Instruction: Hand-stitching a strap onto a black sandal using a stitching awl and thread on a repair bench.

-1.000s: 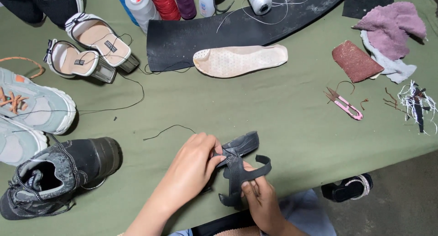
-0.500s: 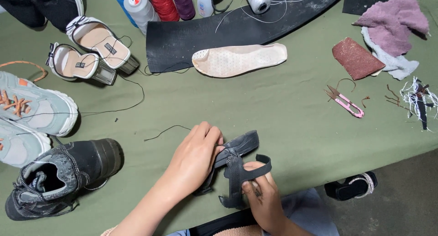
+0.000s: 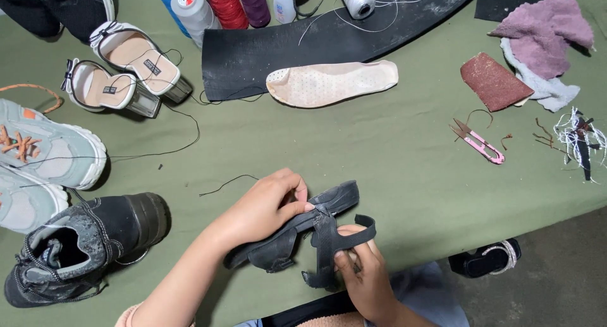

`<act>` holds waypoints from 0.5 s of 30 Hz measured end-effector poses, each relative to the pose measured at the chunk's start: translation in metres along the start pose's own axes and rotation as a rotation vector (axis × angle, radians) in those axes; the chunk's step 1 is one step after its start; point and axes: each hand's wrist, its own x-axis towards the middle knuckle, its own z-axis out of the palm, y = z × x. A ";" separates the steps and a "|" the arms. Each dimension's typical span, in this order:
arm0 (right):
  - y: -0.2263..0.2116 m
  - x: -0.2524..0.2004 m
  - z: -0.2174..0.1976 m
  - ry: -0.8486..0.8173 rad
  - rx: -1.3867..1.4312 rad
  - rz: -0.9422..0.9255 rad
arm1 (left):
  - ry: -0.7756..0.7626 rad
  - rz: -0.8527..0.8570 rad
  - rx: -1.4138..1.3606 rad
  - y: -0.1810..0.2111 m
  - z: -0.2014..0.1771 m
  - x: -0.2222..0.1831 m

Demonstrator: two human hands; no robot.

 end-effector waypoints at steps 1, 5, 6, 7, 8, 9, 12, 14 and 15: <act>-0.001 0.001 0.000 0.002 -0.001 -0.001 | 0.000 0.002 0.000 0.004 -0.003 0.000; -0.008 0.002 -0.001 -0.035 0.057 0.095 | -0.055 -0.031 -0.017 0.012 -0.012 -0.001; -0.011 0.004 -0.001 -0.044 0.072 0.076 | -0.095 -0.058 -0.036 0.013 -0.016 -0.001; -0.013 0.005 -0.002 -0.045 0.072 0.075 | -0.093 -0.058 -0.036 0.012 -0.016 0.000; -0.014 0.007 -0.002 -0.046 0.069 0.081 | -0.085 -0.037 0.013 0.012 -0.017 0.001; -0.015 0.008 -0.002 -0.047 0.066 0.087 | -0.077 -0.017 0.063 0.011 -0.018 0.002; -0.023 0.017 -0.004 -0.037 -0.049 0.075 | 0.063 0.112 0.239 0.009 -0.013 -0.003; -0.022 0.019 -0.002 -0.023 -0.071 0.059 | 0.118 0.132 0.242 0.007 -0.007 -0.005; -0.022 0.021 -0.001 -0.009 -0.093 0.042 | 0.175 0.153 0.245 0.006 -0.004 -0.006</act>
